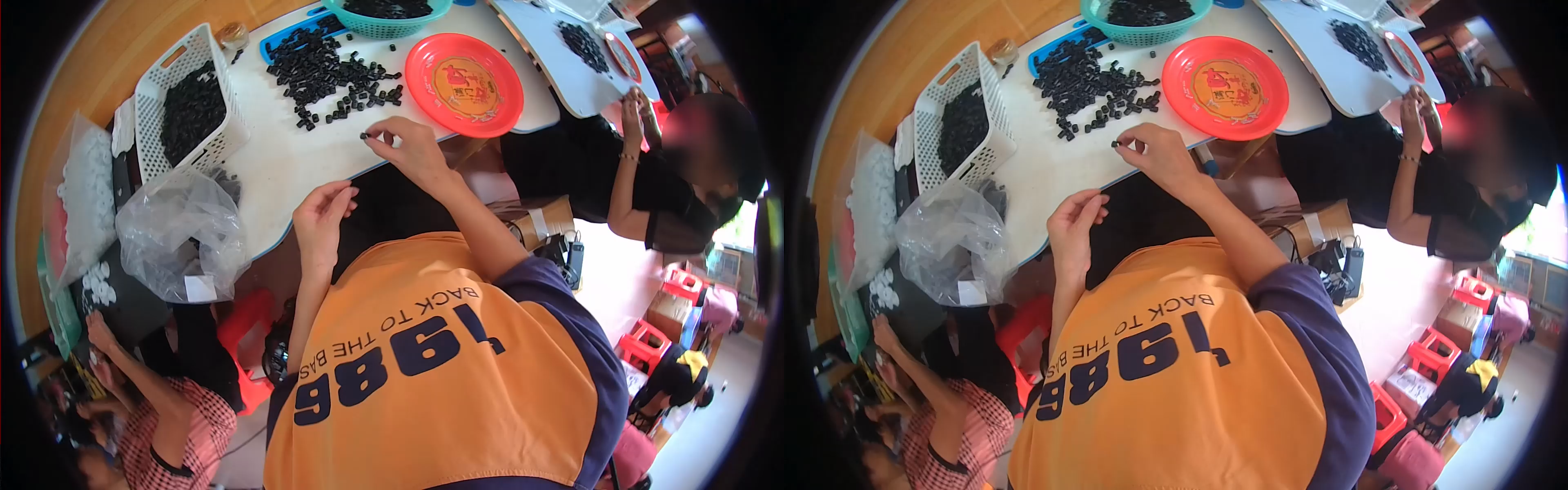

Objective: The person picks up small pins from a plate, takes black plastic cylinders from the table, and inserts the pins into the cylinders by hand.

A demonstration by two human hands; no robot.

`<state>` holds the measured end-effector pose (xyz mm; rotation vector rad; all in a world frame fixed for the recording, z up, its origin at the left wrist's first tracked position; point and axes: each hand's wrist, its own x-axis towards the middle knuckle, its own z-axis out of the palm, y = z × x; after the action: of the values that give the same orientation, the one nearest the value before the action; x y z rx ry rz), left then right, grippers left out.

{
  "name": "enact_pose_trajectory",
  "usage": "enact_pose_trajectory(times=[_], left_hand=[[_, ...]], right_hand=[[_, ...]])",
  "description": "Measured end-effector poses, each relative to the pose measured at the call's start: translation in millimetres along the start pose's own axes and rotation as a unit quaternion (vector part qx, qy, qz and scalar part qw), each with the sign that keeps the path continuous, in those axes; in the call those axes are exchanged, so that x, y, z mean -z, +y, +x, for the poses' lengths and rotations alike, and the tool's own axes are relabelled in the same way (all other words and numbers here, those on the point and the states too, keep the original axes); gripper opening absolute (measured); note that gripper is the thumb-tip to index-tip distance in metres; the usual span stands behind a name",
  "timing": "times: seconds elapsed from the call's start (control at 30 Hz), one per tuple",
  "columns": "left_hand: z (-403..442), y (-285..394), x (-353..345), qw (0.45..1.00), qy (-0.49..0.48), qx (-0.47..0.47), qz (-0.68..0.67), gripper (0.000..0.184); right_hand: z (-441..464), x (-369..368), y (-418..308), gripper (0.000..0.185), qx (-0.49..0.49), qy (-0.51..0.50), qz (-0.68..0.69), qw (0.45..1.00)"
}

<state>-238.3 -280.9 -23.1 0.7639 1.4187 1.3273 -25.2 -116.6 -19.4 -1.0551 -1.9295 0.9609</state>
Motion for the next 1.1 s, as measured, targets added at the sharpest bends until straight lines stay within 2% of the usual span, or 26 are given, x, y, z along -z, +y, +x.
enact_pose_trajectory(times=[0.03,0.1,0.13,0.2,0.23,0.3,0.33,0.4,0.5,0.6,0.63,0.7,0.73,0.77,0.83,0.87,0.93,1.1], left_hand=[[6.3,2.1,-20.1,0.998,-0.024,0.011,-0.060,0.020],[9.2,7.5,-51.8,0.985,-0.047,0.023,-0.166,0.024],[9.3,14.6,-62.2,0.986,-0.034,0.020,-0.164,0.024],[12.8,32.7,-75.4,0.979,-0.082,-0.006,-0.186,0.026],[11.9,42.7,-76.7,0.975,-0.091,-0.001,-0.204,0.027],[10.4,60.3,-85.7,0.975,-0.095,0.001,-0.201,0.026],[8.1,63.4,-91.5,0.974,-0.104,0.001,-0.201,0.026],[8.5,64.4,-102.8,0.975,-0.122,0.003,-0.188,0.025],[6.5,63.3,-105.4,0.978,-0.131,0.019,-0.164,0.023],[11.3,54.9,-102.9,0.977,-0.141,0.045,-0.155,0.021],[8.7,50.3,-103.4,0.976,-0.143,0.056,-0.156,0.021],[1.9,35.9,-98.6,0.972,-0.147,0.076,-0.168,0.018],[-0.9,28.3,-95.1,0.960,-0.139,0.116,-0.212,0.018],[-2.2,20.6,-91.2,0.945,-0.130,0.156,-0.254,0.018],[-1.0,9.5,-84.9,0.941,-0.129,0.177,-0.258,0.018],[-0.3,6.8,-82.2,0.937,-0.126,0.197,-0.259,0.018],[-1.6,5.9,-76.8,0.936,-0.126,0.202,-0.261,0.018],[-2.8,1.6,-64.8,0.932,-0.123,0.201,-0.274,0.021]], right_hand=[[-14.6,17.5,-13.4,0.019,0.000,0.001,0.000,1.000],[-37.0,42.4,-29.0,0.022,-0.083,0.059,0.117,0.988],[-43.8,47.9,-30.7,0.022,-0.079,0.048,0.124,0.988],[-55.8,55.8,-35.2,0.021,-0.084,0.076,0.223,0.968],[-57.8,57.0,-40.4,0.021,-0.085,0.073,0.228,0.967],[-59.1,64.3,-48.7,0.028,-0.048,0.069,0.207,0.975],[-61.0,70.2,-48.7,0.028,-0.049,0.066,0.212,0.974],[-65.0,82.8,-47.7,0.022,-0.022,0.080,0.132,0.988],[-66.9,91.3,-53.9,0.024,-0.006,0.062,0.127,0.990],[-68.8,102.9,-62.3,0.025,-0.004,0.031,0.097,0.995],[-70.1,113.8,-58.8,0.024,-0.040,-0.013,0.110,0.993],[-70.4,128.5,-37.8,0.023,-0.045,0.015,0.095,0.994],[-69.7,134.6,-24.0,0.023,-0.048,0.041,0.085,0.994],[-68.3,143.7,-8.8,0.022,-0.086,0.084,0.055,0.991],[-50.1,173.3,19.1,0.020,-0.097,0.069,-0.157,0.980],[-42.0,181.5,39.6,0.020,-0.097,0.068,-0.161,0.980],[-32.3,182.8,80.2,0.020,-0.023,0.036,-0.333,0.942],[-9.5,170.0,84.5,0.020,-0.033,-0.033,-0.381,0.923]])
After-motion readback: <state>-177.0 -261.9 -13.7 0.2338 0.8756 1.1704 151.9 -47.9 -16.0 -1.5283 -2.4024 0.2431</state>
